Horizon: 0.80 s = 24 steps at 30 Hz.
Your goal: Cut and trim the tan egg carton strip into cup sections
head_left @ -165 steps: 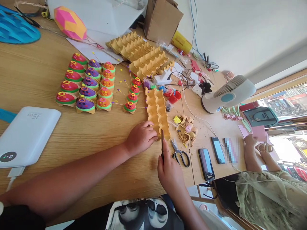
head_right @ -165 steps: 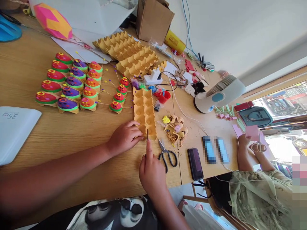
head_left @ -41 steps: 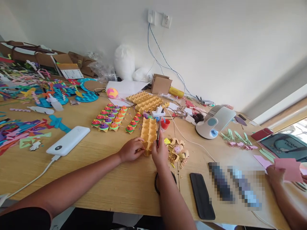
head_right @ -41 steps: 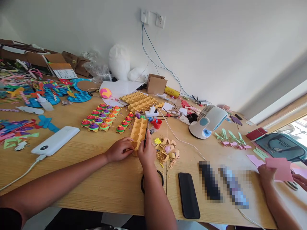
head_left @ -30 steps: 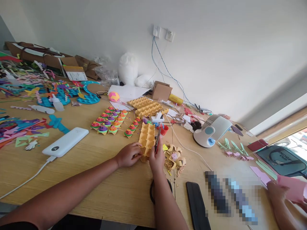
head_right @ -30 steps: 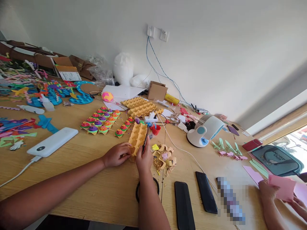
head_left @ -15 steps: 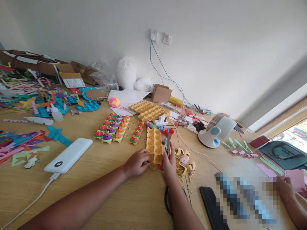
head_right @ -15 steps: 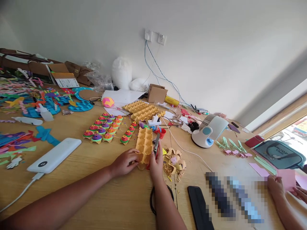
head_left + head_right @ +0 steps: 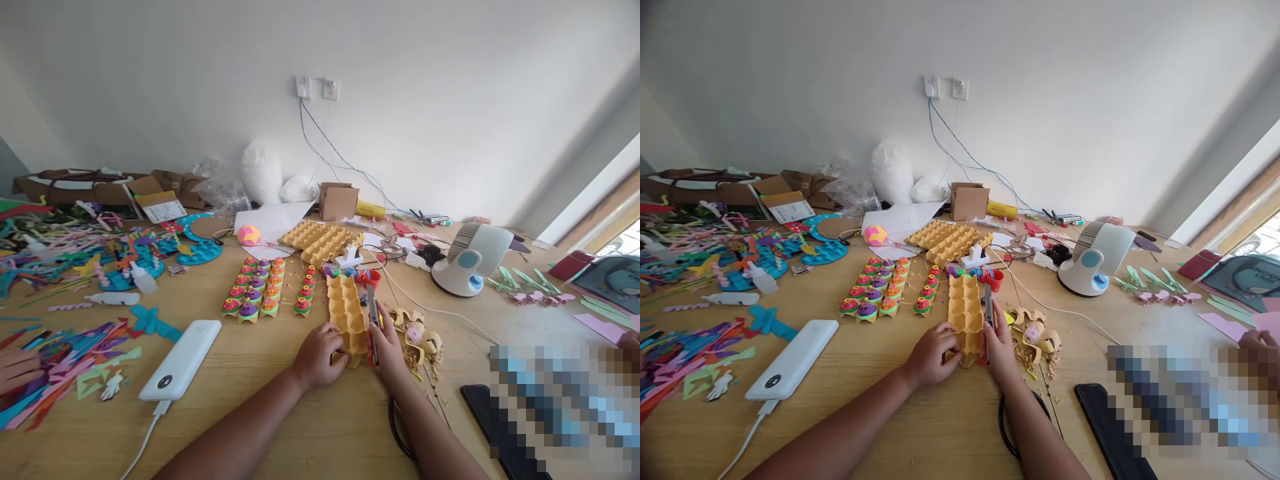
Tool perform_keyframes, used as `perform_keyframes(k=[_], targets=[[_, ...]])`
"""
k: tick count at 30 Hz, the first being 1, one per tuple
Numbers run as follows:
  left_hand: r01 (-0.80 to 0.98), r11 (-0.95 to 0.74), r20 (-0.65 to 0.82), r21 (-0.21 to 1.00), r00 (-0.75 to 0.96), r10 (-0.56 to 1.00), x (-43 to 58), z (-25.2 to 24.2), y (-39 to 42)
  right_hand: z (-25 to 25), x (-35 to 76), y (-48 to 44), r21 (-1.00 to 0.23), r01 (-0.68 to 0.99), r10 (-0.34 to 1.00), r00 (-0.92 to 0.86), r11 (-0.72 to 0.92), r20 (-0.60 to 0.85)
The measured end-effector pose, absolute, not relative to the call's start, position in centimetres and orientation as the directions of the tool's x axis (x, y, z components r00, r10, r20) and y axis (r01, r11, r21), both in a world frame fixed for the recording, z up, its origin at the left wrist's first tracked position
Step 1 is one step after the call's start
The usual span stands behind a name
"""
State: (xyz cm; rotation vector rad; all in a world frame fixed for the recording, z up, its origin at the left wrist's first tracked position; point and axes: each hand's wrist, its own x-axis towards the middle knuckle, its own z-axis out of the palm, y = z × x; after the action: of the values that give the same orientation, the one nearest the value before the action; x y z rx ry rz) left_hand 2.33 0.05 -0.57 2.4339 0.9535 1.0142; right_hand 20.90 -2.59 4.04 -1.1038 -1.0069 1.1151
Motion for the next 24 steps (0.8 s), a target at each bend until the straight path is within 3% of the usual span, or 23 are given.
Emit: perform_keyframes(k=[13, 24], targets=[[0.425, -0.700, 0.483, 0.573, 0.516, 0.708, 2.3, -0.5, 0.0, 3.4, 21.3, -2.5, -0.989, -0.136, 0.992, 0.115, 0.056, 0.041], [0.427, -0.719, 0.479, 0.549, 0.545, 0.689, 2.1, -0.7, 0.2, 2.4, 21.6, -1.8, -0.965, 0.035, 0.944, 0.202, 0.259, 0.260]])
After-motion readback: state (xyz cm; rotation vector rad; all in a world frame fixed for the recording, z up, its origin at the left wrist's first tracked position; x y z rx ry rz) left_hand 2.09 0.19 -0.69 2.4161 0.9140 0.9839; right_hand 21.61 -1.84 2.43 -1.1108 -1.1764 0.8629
